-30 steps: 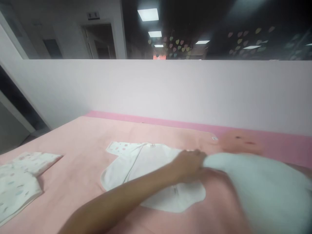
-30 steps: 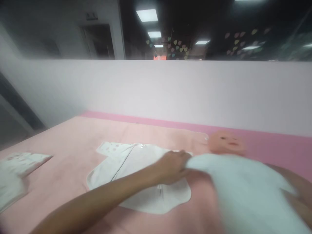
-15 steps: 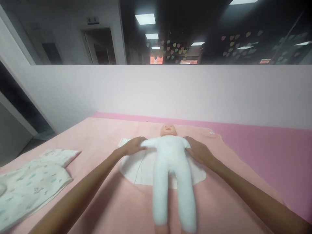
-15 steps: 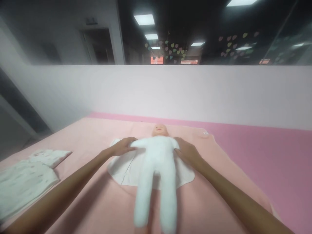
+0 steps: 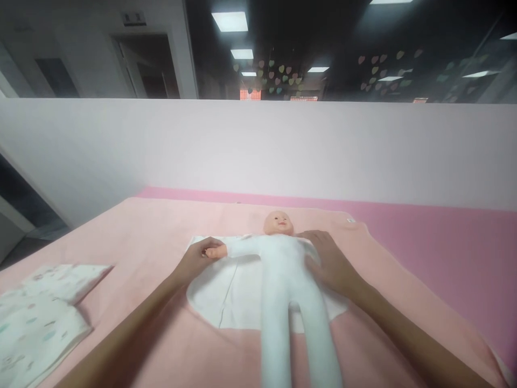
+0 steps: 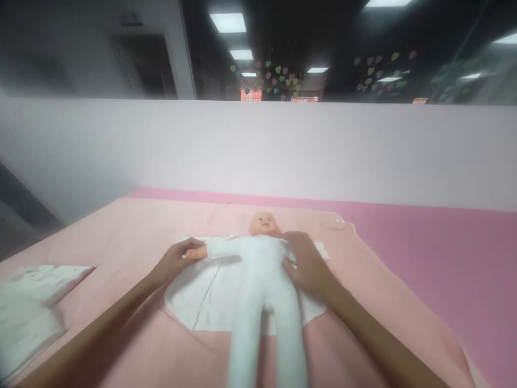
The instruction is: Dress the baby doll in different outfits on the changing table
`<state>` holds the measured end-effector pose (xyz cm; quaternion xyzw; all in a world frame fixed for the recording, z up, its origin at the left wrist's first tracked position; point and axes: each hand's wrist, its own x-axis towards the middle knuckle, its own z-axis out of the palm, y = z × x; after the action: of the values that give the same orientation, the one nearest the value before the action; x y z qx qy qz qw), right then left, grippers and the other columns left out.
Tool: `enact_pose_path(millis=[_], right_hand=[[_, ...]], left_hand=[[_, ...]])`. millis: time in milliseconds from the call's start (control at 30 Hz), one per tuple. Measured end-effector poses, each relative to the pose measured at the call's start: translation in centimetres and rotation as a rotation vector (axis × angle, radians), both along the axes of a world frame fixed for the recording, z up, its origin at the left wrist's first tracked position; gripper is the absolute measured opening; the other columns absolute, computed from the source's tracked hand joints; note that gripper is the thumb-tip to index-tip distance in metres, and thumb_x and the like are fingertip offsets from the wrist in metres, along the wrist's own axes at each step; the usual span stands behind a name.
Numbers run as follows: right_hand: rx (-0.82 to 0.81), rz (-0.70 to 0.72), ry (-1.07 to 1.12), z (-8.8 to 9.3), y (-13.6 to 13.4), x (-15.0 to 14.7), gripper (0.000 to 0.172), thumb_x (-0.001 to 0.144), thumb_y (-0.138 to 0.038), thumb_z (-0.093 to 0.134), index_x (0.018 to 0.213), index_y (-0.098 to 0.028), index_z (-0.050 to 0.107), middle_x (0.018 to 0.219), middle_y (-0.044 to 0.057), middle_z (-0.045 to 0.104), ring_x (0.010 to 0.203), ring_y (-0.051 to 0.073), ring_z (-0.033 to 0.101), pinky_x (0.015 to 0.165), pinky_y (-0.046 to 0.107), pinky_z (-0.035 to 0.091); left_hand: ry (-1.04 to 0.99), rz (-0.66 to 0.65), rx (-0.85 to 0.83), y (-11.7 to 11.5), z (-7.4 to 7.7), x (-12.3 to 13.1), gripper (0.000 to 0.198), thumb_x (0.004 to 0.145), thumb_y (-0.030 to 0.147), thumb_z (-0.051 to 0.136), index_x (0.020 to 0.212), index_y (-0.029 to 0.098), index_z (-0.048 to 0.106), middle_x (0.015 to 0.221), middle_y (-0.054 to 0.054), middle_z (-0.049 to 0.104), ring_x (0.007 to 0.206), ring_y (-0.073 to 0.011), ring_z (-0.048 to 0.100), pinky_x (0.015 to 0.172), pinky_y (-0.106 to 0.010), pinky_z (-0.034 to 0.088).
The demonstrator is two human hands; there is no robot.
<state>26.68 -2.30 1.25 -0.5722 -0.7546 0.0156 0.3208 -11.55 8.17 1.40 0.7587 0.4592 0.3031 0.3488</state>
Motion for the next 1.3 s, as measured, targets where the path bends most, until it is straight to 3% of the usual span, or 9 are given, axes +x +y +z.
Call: enact_pose_path(millis=[133,200,267,400,600,800,933,1133,1300], right_hand=[[-0.149,0.353,0.022,3.6,2.4,-5.3,0.051,0.101,-0.035,0.048,0.152,-0.034,0.044,0.148,0.005,0.056,0.137,0.027,0.048,0.114,0.045,0.040],[-0.263,0.478,0.017,4.4,5.0,-7.4,0.055,0.101,-0.046,0.052,0.154,-0.034,0.043,0.155,0.004,0.051,0.140,0.029,0.046,0.117,0.047,0.036],[-0.411,0.547,0.011,4.4,7.7,-8.8,0.051,0.099,-0.053,0.055,0.145,-0.031,0.056,0.146,0.006,0.060,0.130,0.031,0.056,0.110,0.046,0.042],[-0.555,0.470,0.046,3.2,10.4,-9.3,0.041,0.094,-0.059,0.061,0.116,-0.026,0.070,0.117,0.006,0.074,0.101,0.029,0.068,0.087,0.039,0.049],[-0.516,0.429,0.174,2.0,9.9,-8.5,0.041,0.096,-0.055,0.060,0.132,-0.036,0.062,0.119,0.001,0.074,0.103,0.026,0.068,0.083,0.034,0.048],[-0.463,0.396,0.171,0.7,10.9,-8.4,0.035,0.081,-0.042,0.072,0.113,-0.028,0.068,0.097,0.000,0.074,0.081,0.020,0.065,0.064,0.027,0.042],[-0.434,0.370,0.142,0.4,11.1,-8.3,0.028,0.080,-0.044,0.070,0.099,-0.025,0.063,0.085,-0.001,0.069,0.074,0.018,0.060,0.060,0.026,0.037],[-0.446,0.329,0.087,0.6,11.0,-8.6,0.018,0.082,-0.039,0.061,0.091,-0.025,0.057,0.076,-0.004,0.061,0.068,0.016,0.055,0.058,0.025,0.034],[-0.441,0.334,0.051,0.4,11.1,-8.9,0.017,0.085,-0.040,0.059,0.092,-0.024,0.059,0.083,-0.003,0.066,0.073,0.017,0.058,0.063,0.026,0.037]], left_hand=[[-0.070,0.048,-0.006,0.3,-0.5,1.5,0.022,0.084,0.035,0.056,0.096,0.024,0.071,0.100,0.000,0.076,0.095,-0.0241,0.068,0.079,-0.031,0.052],[-0.073,0.081,0.019,0.8,-1.0,2.8,0.024,0.083,0.034,0.056,0.099,0.022,0.069,0.100,-0.002,0.075,0.092,-0.0235,0.068,0.075,-0.031,0.052],[-0.057,0.112,0.063,1.3,-1.7,4.1,0.028,0.081,0.032,0.057,0.104,0.021,0.067,0.100,-0.004,0.074,0.090,-0.0233,0.067,0.074,-0.032,0.052],[0.042,0.214,0.164,1.7,-3.5,5.6,0.029,0.079,0.036,0.064,0.103,0.019,0.064,0.101,-0.007,0.070,0.092,-0.0254,0.064,0.078,-0.036,0.050],[0.372,0.217,0.343,0.8,-5.4,6.6,0.042,0.084,0.055,0.066,0.111,0.023,0.065,0.111,-0.009,0.065,0.111,-0.0349,0.052,0.097,-0.050,0.038],[0.468,0.158,0.338,1.0,-5.8,6.6,0.018,0.093,0.036,0.052,0.098,0.022,0.061,0.103,-0.007,0.062,0.104,-0.0299,0.050,0.093,-0.046,0.035],[0.321,0.192,0.285,1.1,-5.9,6.1,0.016,0.097,0.029,0.045,0.084,0.021,0.049,0.087,-0.003,0.058,0.093,-0.0244,0.051,0.091,-0.042,0.036],[0.053,0.272,0.223,1.2,-6.0,5.3,0.021,0.100,0.036,0.048,0.085,0.022,0.047,0.084,-0.001,0.055,0.086,-0.0214,0.048,0.077,-0.034,0.039],[-0.219,0.311,0.164,1.5,-6.3,5.0,0.022,0.102,0.034,0.046,0.084,0.022,0.046,0.082,0.000,0.050,0.076,-0.0171,0.047,0.068,-0.030,0.038]])
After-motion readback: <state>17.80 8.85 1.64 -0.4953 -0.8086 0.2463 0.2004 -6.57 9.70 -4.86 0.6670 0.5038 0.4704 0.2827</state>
